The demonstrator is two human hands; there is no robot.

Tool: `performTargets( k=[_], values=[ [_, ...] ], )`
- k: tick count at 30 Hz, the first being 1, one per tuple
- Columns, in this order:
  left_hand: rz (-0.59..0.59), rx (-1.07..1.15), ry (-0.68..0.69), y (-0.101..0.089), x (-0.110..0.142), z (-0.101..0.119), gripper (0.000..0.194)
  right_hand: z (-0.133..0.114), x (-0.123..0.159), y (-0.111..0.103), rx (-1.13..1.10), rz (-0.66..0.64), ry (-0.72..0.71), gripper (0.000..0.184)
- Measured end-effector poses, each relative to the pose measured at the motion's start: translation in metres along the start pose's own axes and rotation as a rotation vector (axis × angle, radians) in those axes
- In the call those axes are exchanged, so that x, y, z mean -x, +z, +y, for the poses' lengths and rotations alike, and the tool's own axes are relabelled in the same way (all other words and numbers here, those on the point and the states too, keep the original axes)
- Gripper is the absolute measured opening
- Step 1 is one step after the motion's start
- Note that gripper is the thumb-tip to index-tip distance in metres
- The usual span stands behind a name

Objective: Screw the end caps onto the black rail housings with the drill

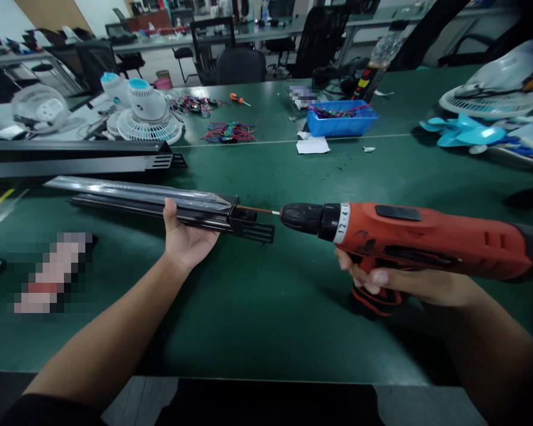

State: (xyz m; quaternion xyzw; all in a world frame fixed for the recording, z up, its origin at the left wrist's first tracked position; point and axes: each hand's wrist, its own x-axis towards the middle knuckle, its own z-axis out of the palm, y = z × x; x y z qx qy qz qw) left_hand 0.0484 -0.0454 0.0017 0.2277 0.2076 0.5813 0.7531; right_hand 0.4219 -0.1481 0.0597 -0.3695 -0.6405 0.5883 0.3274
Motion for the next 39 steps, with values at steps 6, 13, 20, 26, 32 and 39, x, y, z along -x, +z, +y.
performTargets(
  k=[6, 13, 20, 26, 32, 39],
  values=[
    [-0.024, 0.003, -0.016, 0.001, 0.001, 0.000, 0.060, 0.000, 0.001, 0.000, 0.003, 0.014, 0.004, 0.031],
    [-0.011, 0.030, -0.013, 0.000, 0.000, -0.001, 0.061, -0.004, 0.000, 0.001, 0.029, 0.034, -0.004, 0.027],
    [-0.015, 0.030, -0.023, 0.002, 0.000, 0.000, 0.064, -0.004, 0.001, 0.001, 0.036, 0.026, 0.000, 0.026],
    [-0.020, 0.016, -0.023, 0.002, -0.001, 0.000, 0.066, -0.002, 0.001, 0.001, 0.045, 0.018, -0.005, 0.026],
    [-0.027, 0.008, -0.017, 0.000, -0.002, 0.000, 0.070, -0.007, 0.000, 0.002, 0.058, 0.025, -0.006, 0.023],
    [-0.022, 0.013, -0.024, 0.002, -0.001, 0.000, 0.070, -0.018, -0.005, 0.009, 0.050, 0.030, -0.006, 0.028]
  ],
)
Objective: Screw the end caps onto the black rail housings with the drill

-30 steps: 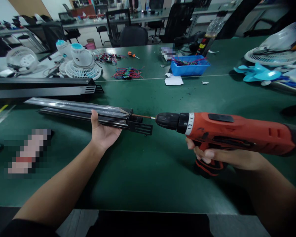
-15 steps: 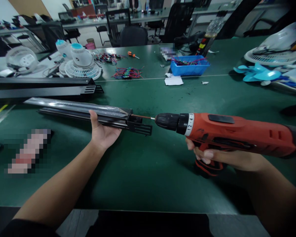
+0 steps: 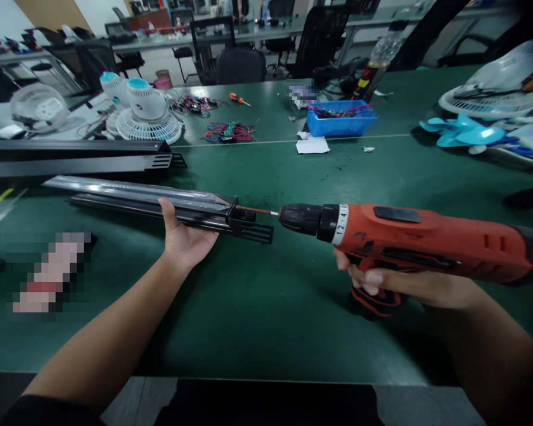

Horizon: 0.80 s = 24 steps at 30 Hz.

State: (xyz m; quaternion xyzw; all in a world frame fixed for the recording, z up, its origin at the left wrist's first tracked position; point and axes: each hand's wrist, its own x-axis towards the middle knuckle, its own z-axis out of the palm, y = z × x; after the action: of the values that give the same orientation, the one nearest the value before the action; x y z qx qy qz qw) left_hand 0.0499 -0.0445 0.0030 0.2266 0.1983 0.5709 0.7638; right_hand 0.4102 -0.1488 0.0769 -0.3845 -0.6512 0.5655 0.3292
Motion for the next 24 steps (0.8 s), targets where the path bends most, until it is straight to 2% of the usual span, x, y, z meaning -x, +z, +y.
performTargets(
  k=[10, 18, 24],
  values=[
    [-0.003, -0.018, 0.005, 0.002, 0.000, 0.000, 0.072, 0.010, 0.006, -0.005, -0.001, -0.002, 0.006, 0.024],
    [0.049, -0.034, 0.030, -0.002, -0.001, 0.000, 0.070, 0.011, 0.005, -0.006, 0.013, -0.018, -0.009, 0.022],
    [0.008, 0.007, 0.014, -0.005, -0.002, -0.001, 0.072, 0.011, 0.005, -0.006, -0.001, -0.014, 0.021, 0.022]
  ],
)
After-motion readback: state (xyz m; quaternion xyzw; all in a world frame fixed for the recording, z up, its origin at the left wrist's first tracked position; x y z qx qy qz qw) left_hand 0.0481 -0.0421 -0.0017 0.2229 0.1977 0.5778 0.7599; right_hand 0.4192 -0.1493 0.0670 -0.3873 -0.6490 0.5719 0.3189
